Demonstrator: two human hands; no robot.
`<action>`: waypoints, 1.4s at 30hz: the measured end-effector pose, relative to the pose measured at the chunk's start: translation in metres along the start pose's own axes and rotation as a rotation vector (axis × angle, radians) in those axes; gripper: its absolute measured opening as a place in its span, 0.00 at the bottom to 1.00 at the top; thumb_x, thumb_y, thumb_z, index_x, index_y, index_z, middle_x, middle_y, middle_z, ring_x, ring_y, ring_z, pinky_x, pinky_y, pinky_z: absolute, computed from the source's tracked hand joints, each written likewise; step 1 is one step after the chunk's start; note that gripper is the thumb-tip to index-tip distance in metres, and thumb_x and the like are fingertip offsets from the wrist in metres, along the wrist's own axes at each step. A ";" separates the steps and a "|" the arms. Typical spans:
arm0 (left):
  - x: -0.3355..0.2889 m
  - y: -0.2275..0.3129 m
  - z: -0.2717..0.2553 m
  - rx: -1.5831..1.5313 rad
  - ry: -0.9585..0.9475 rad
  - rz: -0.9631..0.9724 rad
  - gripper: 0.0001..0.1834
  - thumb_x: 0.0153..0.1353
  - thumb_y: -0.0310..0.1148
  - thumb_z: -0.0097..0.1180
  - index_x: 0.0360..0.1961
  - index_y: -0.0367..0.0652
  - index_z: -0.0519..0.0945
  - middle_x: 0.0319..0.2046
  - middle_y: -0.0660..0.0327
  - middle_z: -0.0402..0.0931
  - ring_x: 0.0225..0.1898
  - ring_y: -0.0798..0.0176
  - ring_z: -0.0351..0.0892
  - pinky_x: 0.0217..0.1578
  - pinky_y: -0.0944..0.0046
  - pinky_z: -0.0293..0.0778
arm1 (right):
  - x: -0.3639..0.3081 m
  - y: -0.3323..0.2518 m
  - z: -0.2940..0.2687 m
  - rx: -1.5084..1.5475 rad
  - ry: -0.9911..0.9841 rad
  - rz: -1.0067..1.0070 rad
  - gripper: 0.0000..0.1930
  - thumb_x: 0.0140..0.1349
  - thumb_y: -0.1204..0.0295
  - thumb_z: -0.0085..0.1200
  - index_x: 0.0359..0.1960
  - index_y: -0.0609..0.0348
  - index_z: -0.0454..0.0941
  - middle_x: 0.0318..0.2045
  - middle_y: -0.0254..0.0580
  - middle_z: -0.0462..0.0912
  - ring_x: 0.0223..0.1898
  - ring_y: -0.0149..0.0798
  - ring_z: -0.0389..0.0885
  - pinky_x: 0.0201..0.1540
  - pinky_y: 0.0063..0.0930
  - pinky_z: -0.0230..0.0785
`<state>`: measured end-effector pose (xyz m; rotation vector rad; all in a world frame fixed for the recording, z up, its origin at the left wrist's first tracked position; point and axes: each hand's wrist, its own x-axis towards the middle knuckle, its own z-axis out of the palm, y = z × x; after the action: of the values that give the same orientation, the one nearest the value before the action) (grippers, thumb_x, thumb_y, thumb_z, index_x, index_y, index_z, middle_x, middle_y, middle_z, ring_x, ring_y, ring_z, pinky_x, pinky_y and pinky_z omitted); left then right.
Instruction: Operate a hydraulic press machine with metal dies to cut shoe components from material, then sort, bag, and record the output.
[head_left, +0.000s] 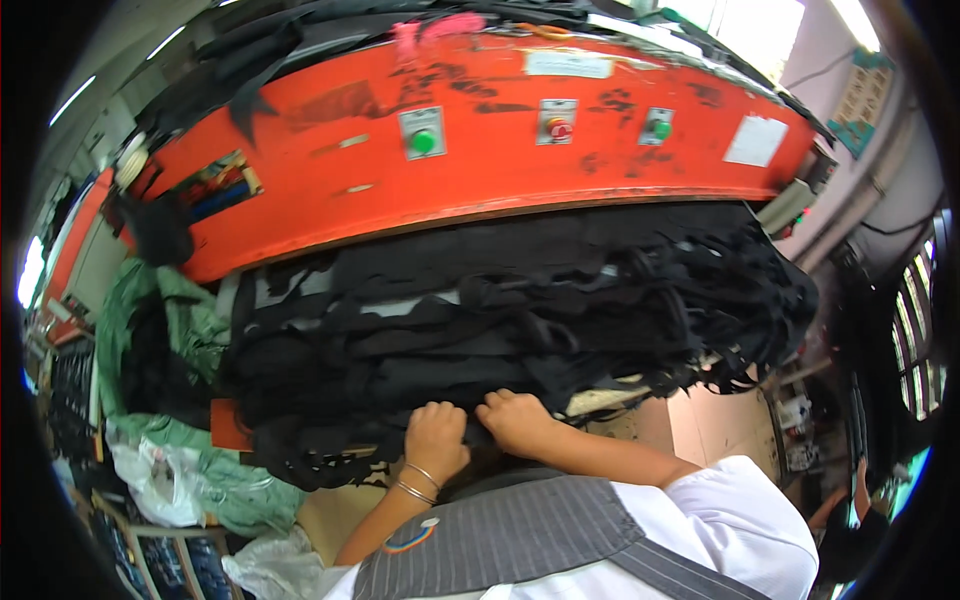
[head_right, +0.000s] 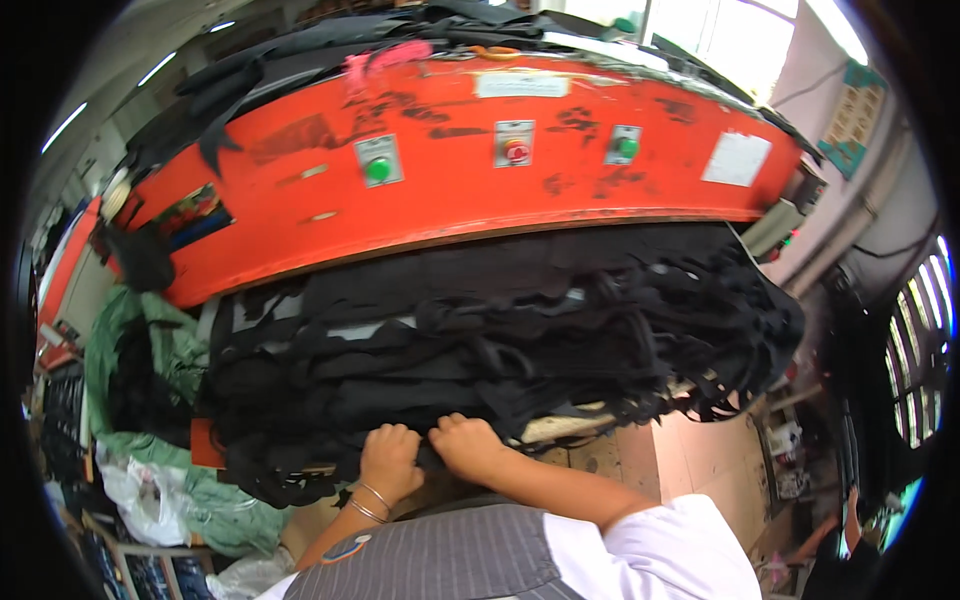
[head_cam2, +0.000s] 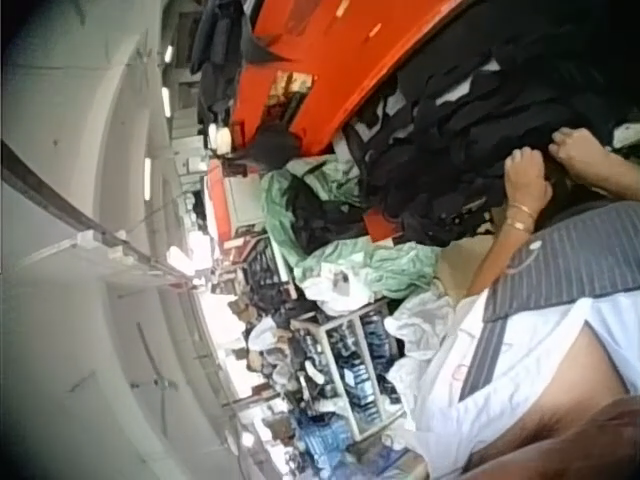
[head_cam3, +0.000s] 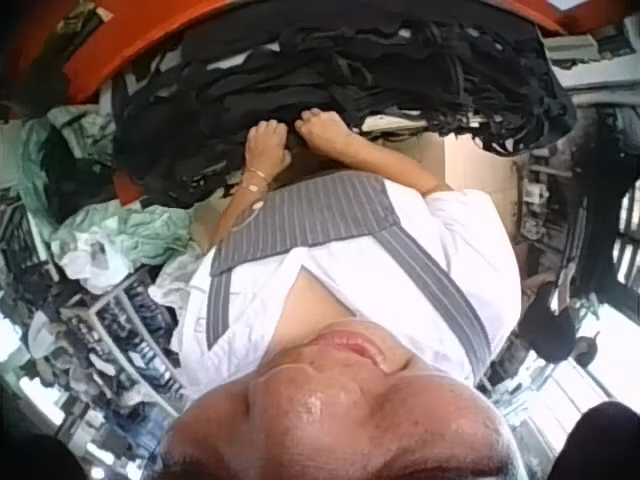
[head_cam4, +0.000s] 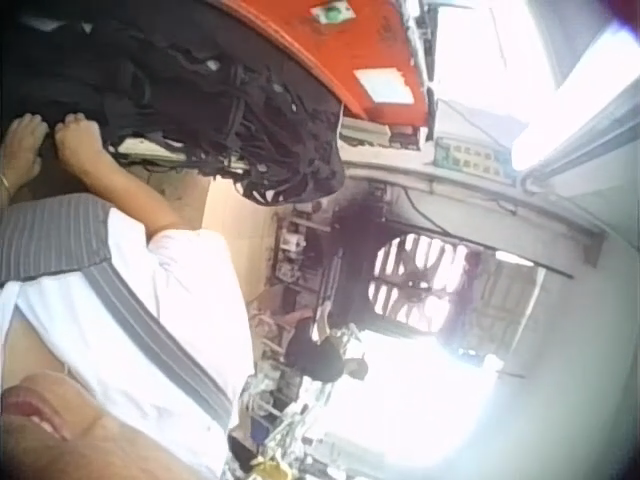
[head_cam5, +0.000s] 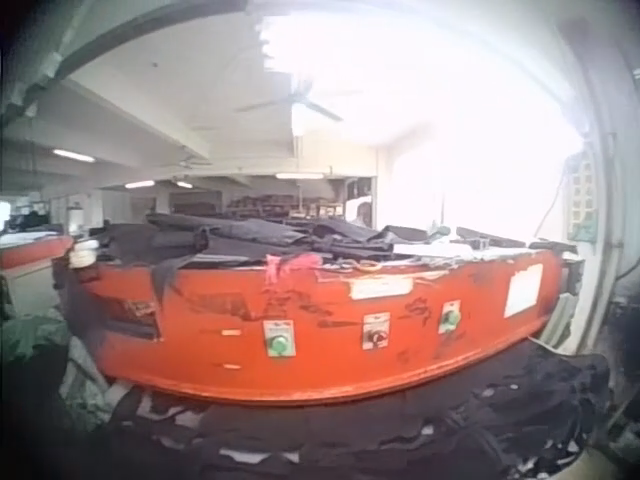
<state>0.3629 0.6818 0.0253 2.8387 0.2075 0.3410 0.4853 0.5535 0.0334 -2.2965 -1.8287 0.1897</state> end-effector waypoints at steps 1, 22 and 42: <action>0.000 -0.002 -0.003 -0.039 0.013 0.029 0.13 0.32 0.30 0.62 0.23 0.46 0.72 0.27 0.59 0.69 0.33 0.54 0.71 0.35 0.56 0.67 | -0.001 0.000 -0.006 0.019 -0.037 -0.009 0.08 0.46 0.72 0.57 0.30 0.58 0.79 0.32 0.45 0.79 0.36 0.43 0.80 0.37 0.34 0.76; 0.101 -0.220 0.012 -0.089 0.433 -0.380 0.07 0.46 0.33 0.67 0.25 0.44 0.82 0.33 0.61 0.76 0.42 0.51 0.71 0.45 0.55 0.68 | 0.163 0.135 0.012 0.036 0.365 0.092 0.09 0.50 0.63 0.64 0.29 0.52 0.83 0.30 0.35 0.79 0.39 0.43 0.76 0.43 0.36 0.70; 0.129 -0.173 -0.027 0.043 0.872 -0.164 0.05 0.47 0.31 0.65 0.26 0.47 0.81 0.39 0.63 0.74 0.42 0.57 0.73 0.46 0.56 0.62 | 0.273 0.091 -0.068 -0.103 -0.584 0.107 0.28 0.48 0.48 0.64 0.44 0.57 0.82 0.42 0.50 0.83 0.48 0.50 0.80 0.49 0.40 0.72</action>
<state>0.4611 0.8755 0.0284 2.4887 0.6060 1.5160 0.6489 0.7949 0.0846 -2.6023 -1.9899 0.8848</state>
